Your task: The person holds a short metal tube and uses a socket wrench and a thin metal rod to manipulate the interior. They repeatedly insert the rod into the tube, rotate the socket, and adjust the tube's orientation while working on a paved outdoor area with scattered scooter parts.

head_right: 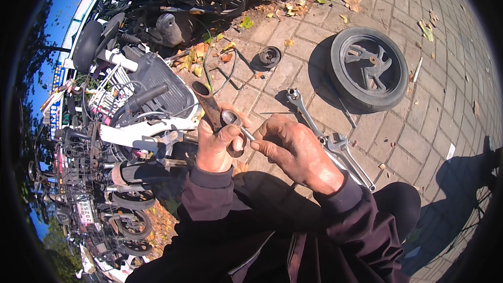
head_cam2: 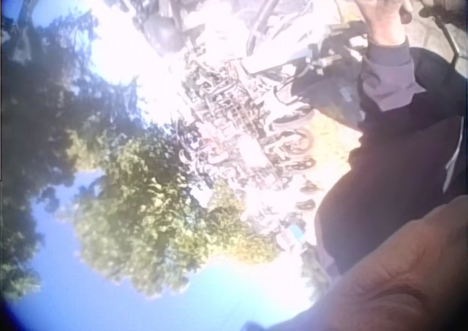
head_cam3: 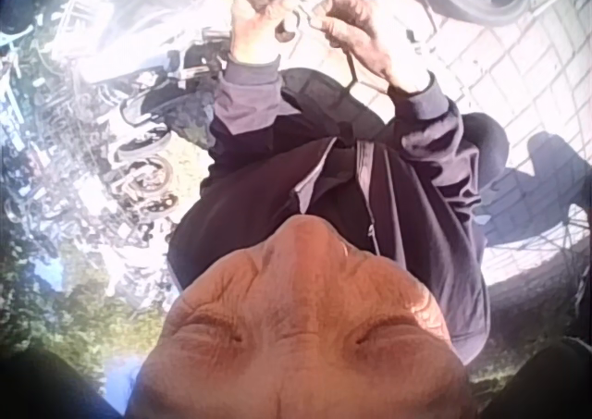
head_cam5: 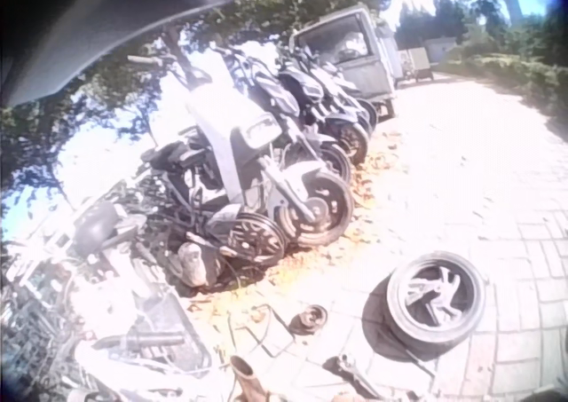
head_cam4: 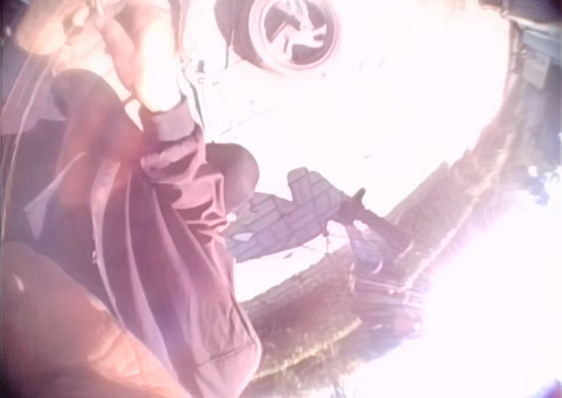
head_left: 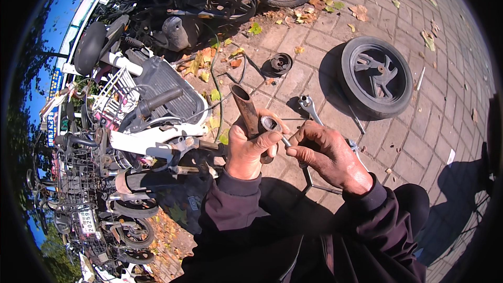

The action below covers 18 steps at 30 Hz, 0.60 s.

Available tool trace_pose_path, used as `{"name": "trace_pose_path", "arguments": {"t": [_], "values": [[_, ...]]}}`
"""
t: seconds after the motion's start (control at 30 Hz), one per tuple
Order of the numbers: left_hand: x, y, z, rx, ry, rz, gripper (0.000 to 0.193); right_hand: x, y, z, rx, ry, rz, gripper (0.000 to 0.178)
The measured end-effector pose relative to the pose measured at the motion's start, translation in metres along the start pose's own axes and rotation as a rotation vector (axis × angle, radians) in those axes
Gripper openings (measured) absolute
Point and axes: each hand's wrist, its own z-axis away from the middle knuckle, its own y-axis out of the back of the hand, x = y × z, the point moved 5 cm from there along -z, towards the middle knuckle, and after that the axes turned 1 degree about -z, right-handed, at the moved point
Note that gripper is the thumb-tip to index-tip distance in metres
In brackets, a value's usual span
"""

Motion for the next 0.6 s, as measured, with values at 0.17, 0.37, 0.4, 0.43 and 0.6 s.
{"name": "trace_pose_path", "arguments": {"t": [0.17, 0.37, 0.4, 0.43, 0.6], "values": [[-0.004, -0.003, 0.001, -0.008, 0.003, -0.006, 0.05, -0.006, 0.005, 0.001, 0.115, 0.051, 0.28, 0.039], [0.0, 0.0, 0.001, -0.002, -0.02, 0.031, 0.048, -0.013, 0.001, 0.002, 0.011, 0.034, 0.179, 0.04], [0.001, 0.0, 0.001, 0.0, -0.008, 0.055, 0.048, -0.013, 0.001, 0.001, 0.0, 0.033, 0.177, 0.039], [0.001, 0.001, 0.0, 0.001, 0.004, 0.079, 0.048, -0.012, 0.001, 0.0, -0.01, 0.03, 0.188, 0.038], [0.001, -0.001, 0.0, 0.004, -0.004, 0.039, 0.048, -0.004, 0.003, -0.002, 0.045, 0.028, 0.163, 0.034]]}}
